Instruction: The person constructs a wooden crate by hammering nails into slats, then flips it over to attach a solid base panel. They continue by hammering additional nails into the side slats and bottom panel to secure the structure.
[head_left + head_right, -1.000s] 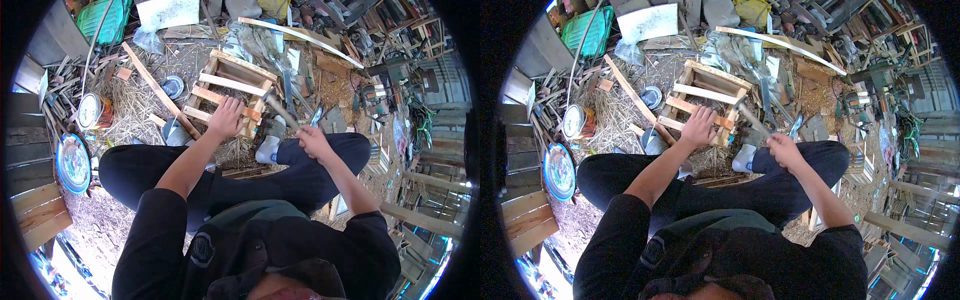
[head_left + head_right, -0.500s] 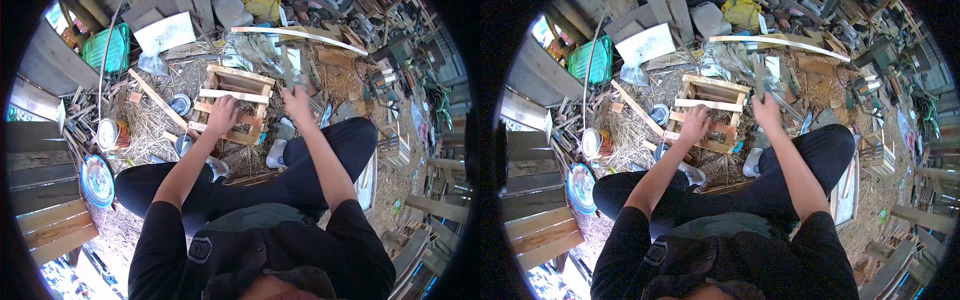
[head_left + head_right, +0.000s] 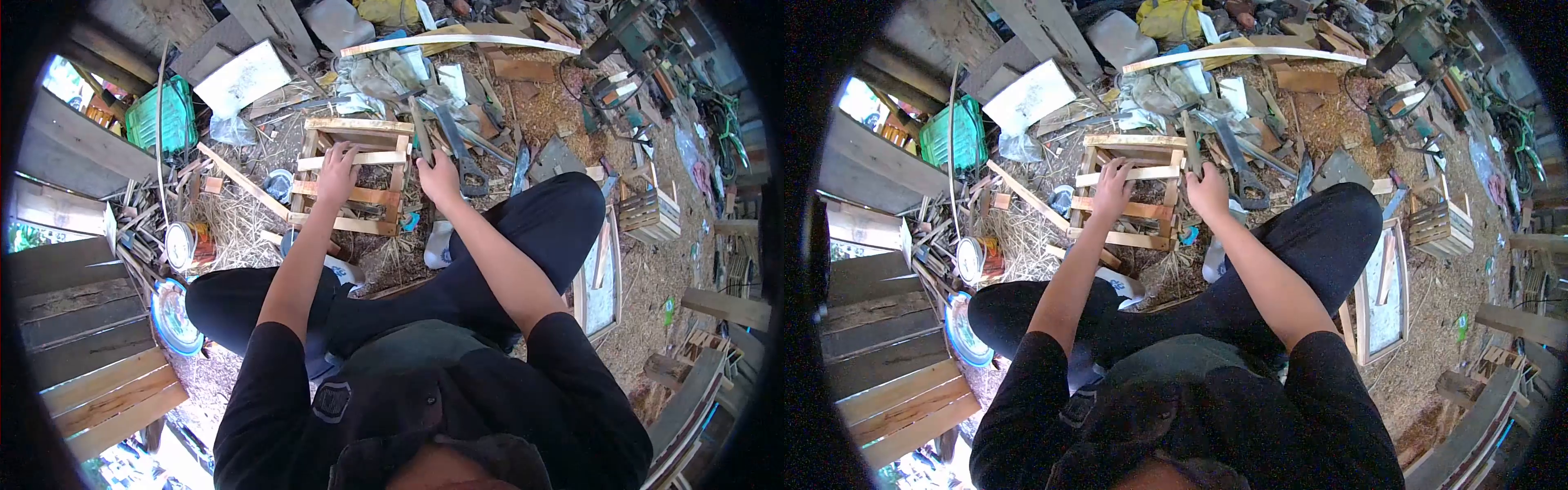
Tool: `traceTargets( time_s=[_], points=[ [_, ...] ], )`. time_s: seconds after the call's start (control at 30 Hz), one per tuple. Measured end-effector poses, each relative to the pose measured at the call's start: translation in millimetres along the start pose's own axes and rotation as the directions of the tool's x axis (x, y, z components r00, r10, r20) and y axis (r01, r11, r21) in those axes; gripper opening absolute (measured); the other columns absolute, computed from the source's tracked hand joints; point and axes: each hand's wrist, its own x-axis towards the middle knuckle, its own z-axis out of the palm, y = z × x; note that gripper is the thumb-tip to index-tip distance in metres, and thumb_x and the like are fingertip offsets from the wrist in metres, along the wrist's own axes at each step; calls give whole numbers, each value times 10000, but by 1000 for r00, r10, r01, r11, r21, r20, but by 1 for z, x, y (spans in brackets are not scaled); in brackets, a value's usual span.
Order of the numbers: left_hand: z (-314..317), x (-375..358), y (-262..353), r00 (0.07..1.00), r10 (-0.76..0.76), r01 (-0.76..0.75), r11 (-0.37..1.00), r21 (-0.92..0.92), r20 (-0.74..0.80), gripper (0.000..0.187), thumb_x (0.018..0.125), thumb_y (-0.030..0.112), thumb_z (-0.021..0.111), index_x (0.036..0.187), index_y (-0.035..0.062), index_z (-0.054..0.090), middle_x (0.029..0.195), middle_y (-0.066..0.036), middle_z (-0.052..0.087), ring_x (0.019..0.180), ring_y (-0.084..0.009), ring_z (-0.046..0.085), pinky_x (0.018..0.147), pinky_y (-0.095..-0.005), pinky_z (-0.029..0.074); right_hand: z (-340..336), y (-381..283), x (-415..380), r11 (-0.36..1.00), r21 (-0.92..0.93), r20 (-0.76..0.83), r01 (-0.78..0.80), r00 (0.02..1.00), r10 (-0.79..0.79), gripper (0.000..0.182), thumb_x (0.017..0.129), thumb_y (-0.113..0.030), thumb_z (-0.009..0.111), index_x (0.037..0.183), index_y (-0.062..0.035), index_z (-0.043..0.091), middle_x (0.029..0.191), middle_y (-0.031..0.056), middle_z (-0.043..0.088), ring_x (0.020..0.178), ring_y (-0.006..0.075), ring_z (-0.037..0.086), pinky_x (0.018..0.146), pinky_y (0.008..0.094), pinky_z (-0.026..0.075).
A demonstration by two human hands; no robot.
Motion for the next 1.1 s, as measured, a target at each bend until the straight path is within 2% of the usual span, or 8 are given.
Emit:
traceTargets(
  time_s=[0.13, 0.37, 0.47, 0.53, 0.6, 0.93, 1.03, 1.1],
  points=[
    [3, 6, -3, 990, 47, -42, 998, -41, 131, 465, 888, -4, 664, 1337, 112, 649, 1296, -147, 623, 1251, -414, 558, 1119, -525, 457, -8, 11, 8, 990, 50, 78, -133, 989, 129, 323, 959, -297, 667, 1067, 6, 639, 957, 273, 705, 942, 480, 672, 845, 558, 504],
    [-4, 20, 20, 985, 154, -150, 987, -56, 81, 430, 866, -46, 622, 1272, 88, 673, 1246, -157, 647, 1207, -401, 582, 1120, -521, 457, -13, 21, 14, 985, 48, 71, -165, 984, 161, 377, 956, -309, 672, 1138, 20, 658, 1030, 271, 720, 1006, 456, 683, 883, 525, 508],
    [0, 22, 18, 986, 103, -99, 995, -33, 130, 379, 940, -6, 568, 1299, 76, 658, 1261, -174, 632, 1219, -402, 591, 1183, -560, 400, -12, 28, 18, 979, 57, 106, -194, 977, 187, 422, 962, -324, 670, 1182, 35, 659, 1035, 267, 725, 998, 430, 698, 881, 494, 515],
    [-2, 24, 17, 988, 94, -90, 995, -31, 125, 371, 942, -2, 567, 1293, 76, 661, 1256, -168, 635, 1218, -401, 592, 1187, -564, 396, -13, 25, 17, 970, 88, 139, -228, 967, 215, 428, 962, -328, 664, 1182, 39, 657, 1036, 267, 725, 990, 427, 700, 882, 495, 514],
    [-3, 25, 15, 989, 87, -84, 996, -30, 121, 364, 944, 2, 567, 1288, 76, 663, 1251, -163, 638, 1218, -399, 593, 1192, -568, 393, -14, 24, 13, 989, 37, 39, -144, 989, 143, 426, 961, -323, 659, 1179, 42, 653, 978, 244, 732, 924, 401, 715, 855, 488, 518],
    [-2, 23, 8, 994, 88, -85, 995, -42, 70, 355, 934, -14, 580, 1269, 72, 662, 1237, -163, 645, 1185, -412, 609, 1152, -564, 426, -5, 35, 18, 982, 18, 123, -188, 975, 185, 411, 962, -316, 656, 1196, 22, 655, 1035, 231, 729, 906, 379, 723, 850, 480, 524],
    [-2, 23, 14, 994, 93, -88, 993, -72, 64, 352, 938, -14, 582, 1271, 70, 658, 1237, -166, 645, 1192, -419, 605, 1151, -561, 427, -7, 32, 16, 991, -25, 78, -134, 988, 135, 408, 965, -309, 658, 1202, 23, 656, 1052, 238, 727, 949, 387, 715, 868, 476, 520],
    [-1, 23, 17, 994, 91, -86, 993, -85, 62, 350, 941, -13, 582, 1273, 68, 656, 1237, -168, 644, 1199, -422, 601, 1153, -559, 426, -10, 29, 17, 966, 47, 179, -254, 954, 242, 414, 962, -303, 667, 1221, 19, 656, 1105, 249, 721, 1028, 411, 692, 906, 477, 511]
  ],
)
